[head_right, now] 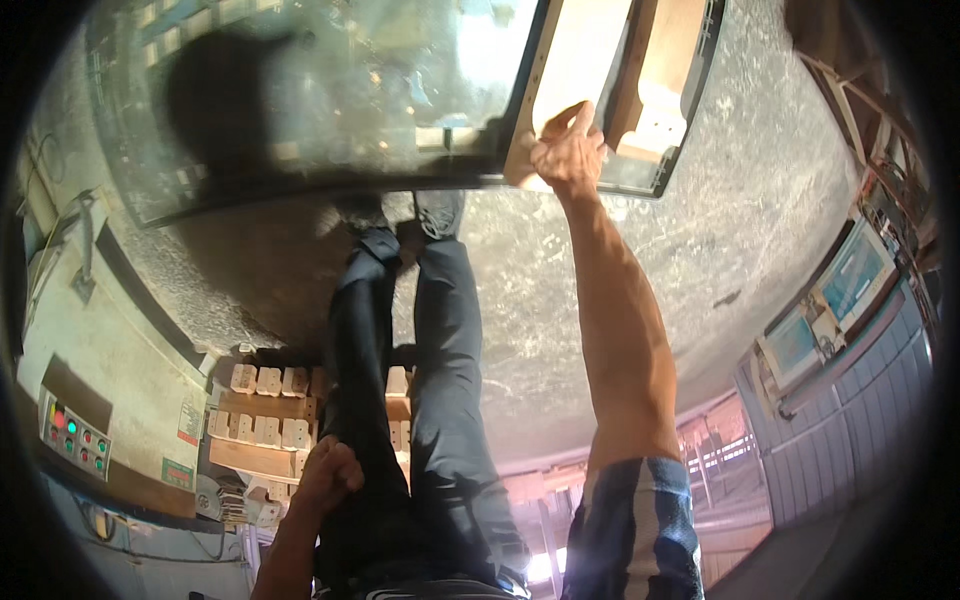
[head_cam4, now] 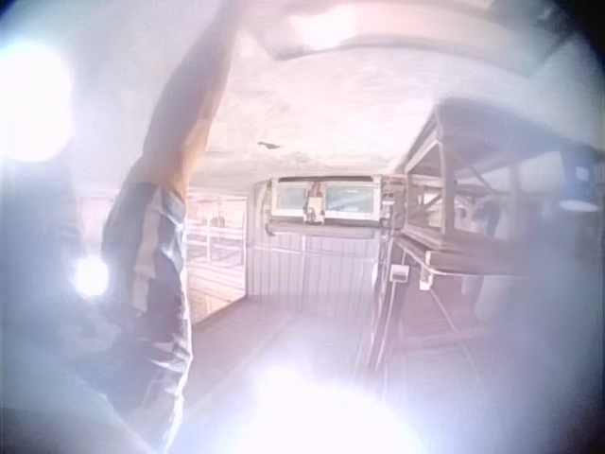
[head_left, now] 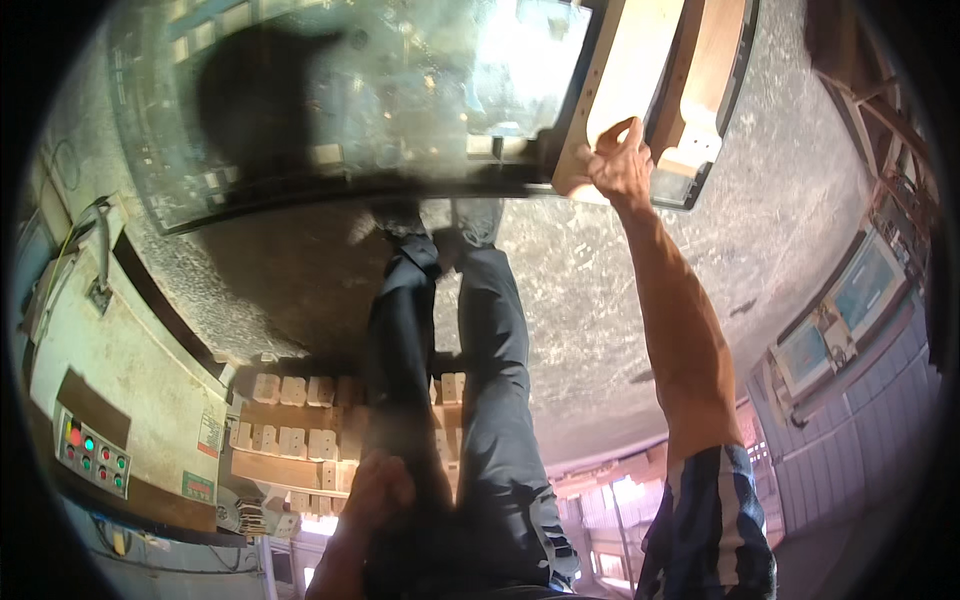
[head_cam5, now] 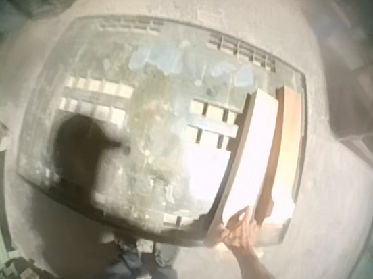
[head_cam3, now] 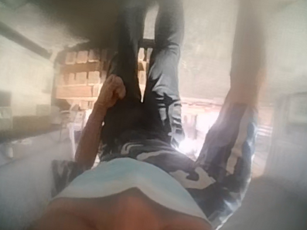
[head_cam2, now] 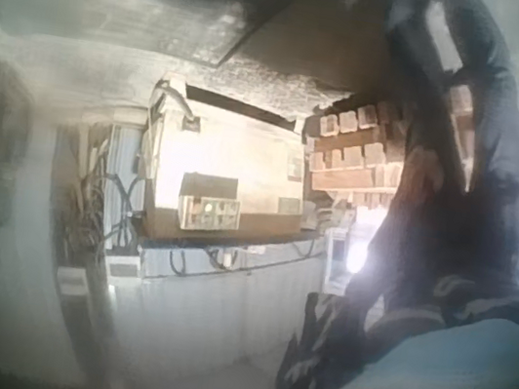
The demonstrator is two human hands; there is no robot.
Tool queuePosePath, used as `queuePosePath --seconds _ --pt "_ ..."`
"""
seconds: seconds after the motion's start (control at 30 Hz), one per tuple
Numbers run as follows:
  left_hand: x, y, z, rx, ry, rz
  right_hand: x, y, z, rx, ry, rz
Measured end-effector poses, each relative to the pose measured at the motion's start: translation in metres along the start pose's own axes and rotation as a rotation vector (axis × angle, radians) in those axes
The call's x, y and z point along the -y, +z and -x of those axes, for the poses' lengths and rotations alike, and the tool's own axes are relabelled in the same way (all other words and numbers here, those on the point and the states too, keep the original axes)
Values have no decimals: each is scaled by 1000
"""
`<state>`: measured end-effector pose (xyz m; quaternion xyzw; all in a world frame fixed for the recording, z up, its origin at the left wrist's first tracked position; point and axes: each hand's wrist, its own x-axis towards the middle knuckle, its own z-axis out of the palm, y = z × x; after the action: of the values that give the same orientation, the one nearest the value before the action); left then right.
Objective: The person repeatedly picks up wooden pieces from a stack, guides them against a spinning spindle sander to shape the edges, and then places the finished pieces back onto the stack. The process is repeated for several identical wooden components.
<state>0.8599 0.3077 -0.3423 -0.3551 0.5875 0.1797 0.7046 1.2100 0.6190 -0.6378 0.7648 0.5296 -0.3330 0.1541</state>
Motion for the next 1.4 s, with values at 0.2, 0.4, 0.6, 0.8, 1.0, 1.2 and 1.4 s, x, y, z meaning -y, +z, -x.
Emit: queuePosePath --seconds 0.2,0.4,0.6,0.8,1.0,1.2,1.4 --pt "20 5 -7 -3 224 -466 81 -67 75 361 -97 -991" --pt "-9 99 40 10 810 -540 159 -180 189 614 117 -1306" --pt "-29 164 183 -213 1256 -647 203 -237 336 990 54 -1381" --pt "26 90 258 -630 1210 -599 246 -225 460 1176 73 -1209" --pt "34 10 284 -445 1383 -140 294 -222 540 1297 5 -1020" --pt "66 -114 312 -117 1354 120 309 -201 614 1328 1 -898" --pt "113 -225 368 229 1502 456 353 -128 606 1130 -26 -1207"
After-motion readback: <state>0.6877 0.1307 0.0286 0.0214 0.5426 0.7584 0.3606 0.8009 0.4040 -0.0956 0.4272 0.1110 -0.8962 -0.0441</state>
